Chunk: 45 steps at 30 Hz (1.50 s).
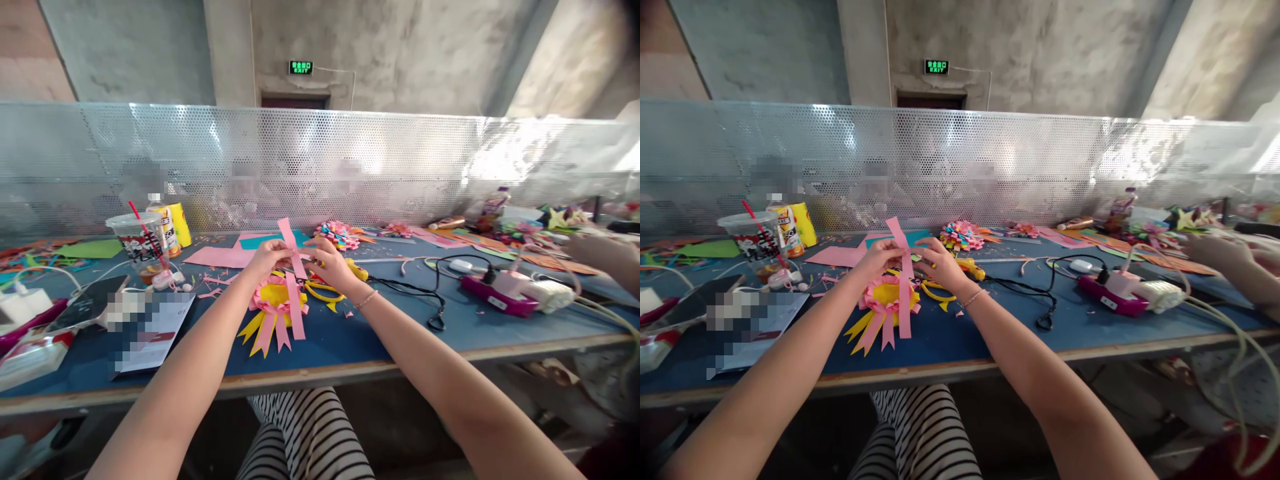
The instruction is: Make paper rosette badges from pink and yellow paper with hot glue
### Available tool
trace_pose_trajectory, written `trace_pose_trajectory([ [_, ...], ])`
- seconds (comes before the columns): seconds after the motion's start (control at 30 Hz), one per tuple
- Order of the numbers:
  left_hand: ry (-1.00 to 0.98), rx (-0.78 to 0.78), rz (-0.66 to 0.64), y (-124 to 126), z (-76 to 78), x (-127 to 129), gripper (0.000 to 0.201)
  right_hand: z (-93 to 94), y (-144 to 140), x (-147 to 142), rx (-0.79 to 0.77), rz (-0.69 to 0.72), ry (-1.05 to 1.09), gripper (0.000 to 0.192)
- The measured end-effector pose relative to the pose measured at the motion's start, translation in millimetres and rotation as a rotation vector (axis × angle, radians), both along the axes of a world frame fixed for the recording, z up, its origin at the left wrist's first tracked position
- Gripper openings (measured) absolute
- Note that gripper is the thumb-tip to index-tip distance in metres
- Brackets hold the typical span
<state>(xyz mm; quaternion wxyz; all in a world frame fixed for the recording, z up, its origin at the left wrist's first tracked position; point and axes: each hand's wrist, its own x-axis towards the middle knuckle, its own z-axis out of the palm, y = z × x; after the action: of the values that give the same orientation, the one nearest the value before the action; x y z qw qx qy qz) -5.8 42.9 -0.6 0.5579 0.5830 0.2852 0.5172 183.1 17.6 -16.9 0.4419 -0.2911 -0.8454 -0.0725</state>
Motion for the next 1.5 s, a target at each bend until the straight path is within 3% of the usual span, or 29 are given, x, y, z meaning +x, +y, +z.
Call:
trace_pose_trajectory([
  [0.17,0.039,0.056,-0.051,-3,-4.4,4,0.030,-1.8,-3,-10,-0.039,0.097,0.071,0.023],
  [0.4,0.017,0.093,-0.054,3,-9.5,9,0.031,1.8,-5,-16,-0.102,0.087,0.180,0.022],
  [0.63,-0.064,0.066,0.024,2,-5.6,11,0.028,1.1,-2,-22,-0.200,0.084,0.253,0.029],
  [0.9,-0.081,0.071,0.097,9,-3.6,-1,0.030,22.1,13,-43,-0.459,0.030,0.336,0.043],
  [1.03,-0.161,0.047,0.151,15,-3.9,-3,0.025,28.9,22,-51,-0.461,-0.019,0.399,0.043],
  [1.23,-0.239,0.021,0.249,18,-6.0,-2,0.019,7.5,40,-61,-0.481,0.034,0.555,0.043],
  [1.37,-0.230,0.009,0.219,15,-6.5,1,0.015,-8.9,43,-61,-0.523,0.067,0.638,0.040],
  [1.5,-0.270,-0.024,0.252,12,-4.9,3,0.025,-12.1,41,-58,-0.559,0.122,0.741,0.038],
])
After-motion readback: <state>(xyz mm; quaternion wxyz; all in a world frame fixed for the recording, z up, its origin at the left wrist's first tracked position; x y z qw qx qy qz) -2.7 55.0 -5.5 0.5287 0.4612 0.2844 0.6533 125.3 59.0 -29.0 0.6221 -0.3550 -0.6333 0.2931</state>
